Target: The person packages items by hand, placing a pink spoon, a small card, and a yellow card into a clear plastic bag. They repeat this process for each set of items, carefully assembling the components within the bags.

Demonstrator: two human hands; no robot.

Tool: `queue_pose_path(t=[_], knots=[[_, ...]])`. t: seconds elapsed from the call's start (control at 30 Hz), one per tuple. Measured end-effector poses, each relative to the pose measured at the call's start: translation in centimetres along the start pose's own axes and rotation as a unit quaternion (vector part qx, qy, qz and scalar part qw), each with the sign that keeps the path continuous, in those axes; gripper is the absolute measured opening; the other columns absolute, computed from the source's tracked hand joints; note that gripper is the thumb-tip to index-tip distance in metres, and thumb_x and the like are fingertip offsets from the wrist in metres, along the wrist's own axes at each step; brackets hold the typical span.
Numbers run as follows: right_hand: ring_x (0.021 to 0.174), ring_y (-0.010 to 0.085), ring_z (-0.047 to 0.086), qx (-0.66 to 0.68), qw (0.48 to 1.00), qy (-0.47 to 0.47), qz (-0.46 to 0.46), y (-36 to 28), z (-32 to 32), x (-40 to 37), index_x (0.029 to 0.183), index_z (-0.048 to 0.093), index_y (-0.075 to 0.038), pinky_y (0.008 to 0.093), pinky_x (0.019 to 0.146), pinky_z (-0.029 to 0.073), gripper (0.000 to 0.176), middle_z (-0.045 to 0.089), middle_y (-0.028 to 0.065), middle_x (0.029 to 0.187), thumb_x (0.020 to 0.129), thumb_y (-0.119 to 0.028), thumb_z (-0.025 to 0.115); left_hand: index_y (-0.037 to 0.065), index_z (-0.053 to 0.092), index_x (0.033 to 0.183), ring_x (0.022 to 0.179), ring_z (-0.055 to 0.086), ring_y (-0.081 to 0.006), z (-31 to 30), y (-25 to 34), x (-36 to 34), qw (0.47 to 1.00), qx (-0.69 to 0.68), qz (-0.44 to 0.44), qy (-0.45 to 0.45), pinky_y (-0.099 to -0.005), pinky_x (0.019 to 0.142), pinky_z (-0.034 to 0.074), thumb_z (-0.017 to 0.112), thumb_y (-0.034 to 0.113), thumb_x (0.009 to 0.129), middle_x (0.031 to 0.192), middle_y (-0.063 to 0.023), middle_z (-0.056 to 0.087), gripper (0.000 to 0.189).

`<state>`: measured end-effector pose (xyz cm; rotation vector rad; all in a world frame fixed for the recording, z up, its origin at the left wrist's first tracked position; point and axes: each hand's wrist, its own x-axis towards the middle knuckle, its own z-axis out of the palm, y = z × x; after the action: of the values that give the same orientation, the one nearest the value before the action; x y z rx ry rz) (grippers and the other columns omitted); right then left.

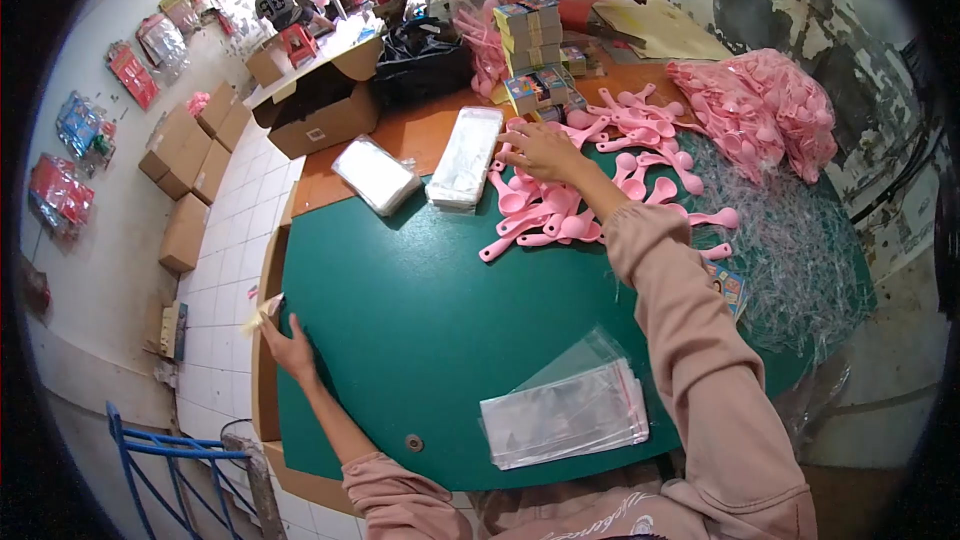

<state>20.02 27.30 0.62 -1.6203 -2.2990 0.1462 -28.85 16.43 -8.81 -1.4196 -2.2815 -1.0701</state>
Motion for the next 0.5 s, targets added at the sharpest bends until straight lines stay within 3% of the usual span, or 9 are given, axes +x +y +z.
queue_pose_path(t=[0.03, 0.07, 0.1, 0.17, 0.2, 0.47, 0.5], knots=[[0.11, 0.0298, 0.044, -0.048, 0.994, 0.089, -0.044, 0.4, 1.3, 0.4, 0.111, 0.054, -0.021, 0.0501, 0.091, 0.036, 0.038, 0.051, 0.0076, 0.114, 0.087, -0.045, 0.038, 0.011, 0.034, 0.134, 0.126, 0.032, -0.03, -1.3, 2.1, -0.1, 0.997, 0.035, -0.037, -0.063, -0.0412, 0.099, 0.032, 0.058, 0.028, 0.082, 0.134, -0.0177, 0.037, 0.059], [0.11, 0.0298, 0.044, -0.047, 0.994, 0.094, -0.043, 1.3, 2.2, 0.6, 0.111, 0.054, -0.021, 0.0501, 0.091, 0.036, 0.038, 0.051, 0.0076, 0.114, 0.087, -0.045, 0.038, 0.012, 0.033, 0.135, 0.13, 0.026, -0.0301, -2.5, 4.3, -0.4, 0.987, 0.07, -0.076, -0.126, -0.0444, 0.101, 0.029, 0.057, 0.03, 0.083, 0.137, -0.0179, 0.032, 0.06], [0.113, 0.0292, 0.042, -0.057, 0.996, 0.062, -0.01, 1.4, 2.5, 0.3, 0.113, 0.052, -0.022, 0.0557, 0.091, 0.033, 0.039, 0.049, 0.007, 0.117, 0.087, -0.047, 0.038, 0.016, 0.031, 0.136, 0.131, 0.022, -0.033, -2.1, 4.8, -0.6, 0.981, 0.127, -0.098, -0.113, -0.0522, 0.101, 0.024, 0.052, 0.042, 0.084, 0.139, -0.0188, 0.028, 0.061], [0.119, 0.0288, 0.036, -0.046, 0.997, 0.042, 0.046, 2.5, 4.2, 0.6, 0.12, 0.046, -0.024, 0.0696, 0.088, 0.024, 0.044, 0.047, 0.0066, 0.122, 0.085, -0.05, 0.037, 0.018, 0.031, 0.136, 0.131, 0.02, -0.033, -1.6, 4.7, -0.6, 0.976, 0.143, -0.112, -0.124, -0.0515, 0.103, 0.02, 0.048, 0.045, 0.085, 0.14, -0.0193, 0.025, 0.06], [0.119, 0.0288, 0.036, -0.048, 0.997, 0.039, 0.045, 2.4, 4.0, 0.4, 0.12, 0.046, -0.024, 0.0696, 0.088, 0.024, 0.044, 0.047, 0.0066, 0.122, 0.085, -0.05, 0.037, 0.019, 0.03, 0.137, 0.132, 0.018, -0.0329, -1.4, 4.7, -0.9, 0.969, 0.159, -0.128, -0.136, -0.0508, 0.105, 0.016, 0.044, 0.048, 0.086, 0.141, -0.0198, 0.022, 0.06], [0.117, 0.0324, 0.038, 0.009, 0.997, 0.046, 0.056, -1.4, 3.6, -5.6, 0.117, 0.045, -0.015, 0.0701, 0.085, 0.024, 0.046, 0.046, 0.0103, 0.122, 0.085, -0.048, 0.038, 0.018, 0.037, 0.133, 0.13, 0.025, -0.0321, -1.3, 3.8, -0.7, 0.961, 0.189, -0.098, -0.178, -0.0508, 0.104, 0.017, 0.04, 0.052, 0.086, 0.139, -0.0197, 0.028, 0.058], [0.109, 0.0324, 0.045, -0.002, 0.998, 0.022, 0.06, -2.7, 2.5, -6.3, 0.112, 0.048, -0.013, 0.0617, 0.084, 0.033, 0.039, 0.049, 0.0129, 0.117, 0.087, -0.042, 0.038, 0.018, 0.037, 0.133, 0.13, 0.025, -0.0321, -1.2, 3.5, -0.7, 0.962, 0.186, -0.096, -0.174, -0.0507, 0.104, 0.017, 0.041, 0.051, 0.086, 0.139, -0.0193, 0.028, 0.058]])
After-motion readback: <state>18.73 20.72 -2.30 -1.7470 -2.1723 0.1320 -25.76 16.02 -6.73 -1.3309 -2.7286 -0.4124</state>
